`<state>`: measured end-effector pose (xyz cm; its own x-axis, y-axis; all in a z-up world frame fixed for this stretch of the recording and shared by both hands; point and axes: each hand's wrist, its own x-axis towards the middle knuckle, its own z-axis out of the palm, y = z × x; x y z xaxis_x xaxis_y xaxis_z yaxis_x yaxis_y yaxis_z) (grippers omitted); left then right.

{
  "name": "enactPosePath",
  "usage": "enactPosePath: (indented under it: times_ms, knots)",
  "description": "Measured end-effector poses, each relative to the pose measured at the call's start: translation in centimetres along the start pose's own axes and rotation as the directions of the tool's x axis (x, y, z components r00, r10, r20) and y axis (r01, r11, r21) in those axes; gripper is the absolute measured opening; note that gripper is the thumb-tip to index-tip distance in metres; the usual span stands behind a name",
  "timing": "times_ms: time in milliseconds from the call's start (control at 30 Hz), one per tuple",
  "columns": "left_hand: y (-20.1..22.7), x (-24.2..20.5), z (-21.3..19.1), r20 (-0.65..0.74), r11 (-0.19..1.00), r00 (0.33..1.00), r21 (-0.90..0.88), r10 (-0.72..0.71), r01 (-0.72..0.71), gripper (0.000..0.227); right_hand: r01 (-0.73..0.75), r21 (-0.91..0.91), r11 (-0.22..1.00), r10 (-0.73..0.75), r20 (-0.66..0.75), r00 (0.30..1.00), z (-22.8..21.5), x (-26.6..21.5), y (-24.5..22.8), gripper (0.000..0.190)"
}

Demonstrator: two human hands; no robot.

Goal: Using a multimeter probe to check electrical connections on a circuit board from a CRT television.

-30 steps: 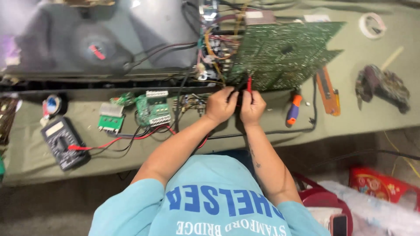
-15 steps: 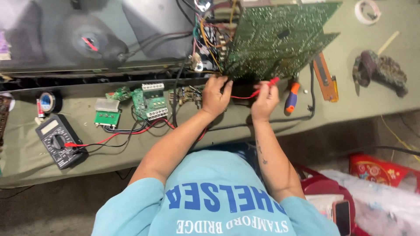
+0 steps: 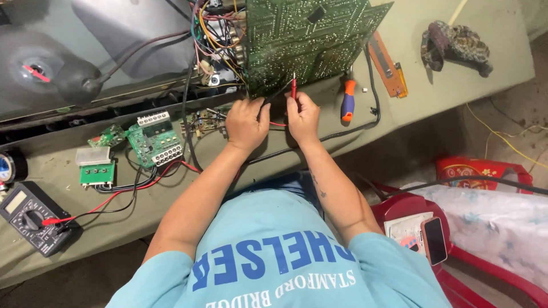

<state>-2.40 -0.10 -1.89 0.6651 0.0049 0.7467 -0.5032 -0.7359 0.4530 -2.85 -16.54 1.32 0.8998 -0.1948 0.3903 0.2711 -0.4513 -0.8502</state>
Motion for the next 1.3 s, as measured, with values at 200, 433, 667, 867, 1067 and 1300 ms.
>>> enactPosePath:
  times_ms: [200, 433, 667, 867, 1067, 1300]
  knots:
    - [-0.5, 0.5, -0.7, 0.034, 0.992, 0.998, 0.115, 0.043, -0.047, 0.015, -0.007, -0.216, 0.976, 0.008, 0.002, 1.000, -0.8, -0.9, -0.9, 0.012]
    - [0.3, 1.5, -2.6, 0.152, 0.998, 0.988, 0.063, 0.012, -0.022, 0.023, 0.020, -0.329, 0.944, 0.001, 0.065, 0.998, -0.4, -1.3, 1.7, 0.016]
    - [0.5, 1.3, -2.4, 0.176, 0.991, 0.984, 0.131, -0.002, -0.022, 0.018, 0.040, -0.338, 0.940, -0.010, 0.089, 0.996, -1.0, -1.7, 1.4, 0.028]
    - [0.5, 1.2, -2.3, 0.188, 0.984, 0.982, 0.173, 0.002, -0.035, 0.012, 0.044, -0.423, 0.905, 0.022, 0.150, 0.988, -0.7, -2.0, 2.4, 0.032]
    - [0.5, 0.9, -1.9, 0.212, 0.975, 0.977, 0.214, 0.011, -0.057, 0.010, 0.053, -0.450, 0.891, 0.012, 0.141, 0.990, -0.8, -2.1, 2.6, 0.033]
    - [0.6, 1.5, -2.2, 0.234, 0.983, 0.972, 0.168, 0.036, -0.077, 0.006, 0.002, -0.364, 0.931, 0.024, 0.069, 0.997, -1.2, -1.7, 1.4, 0.057]
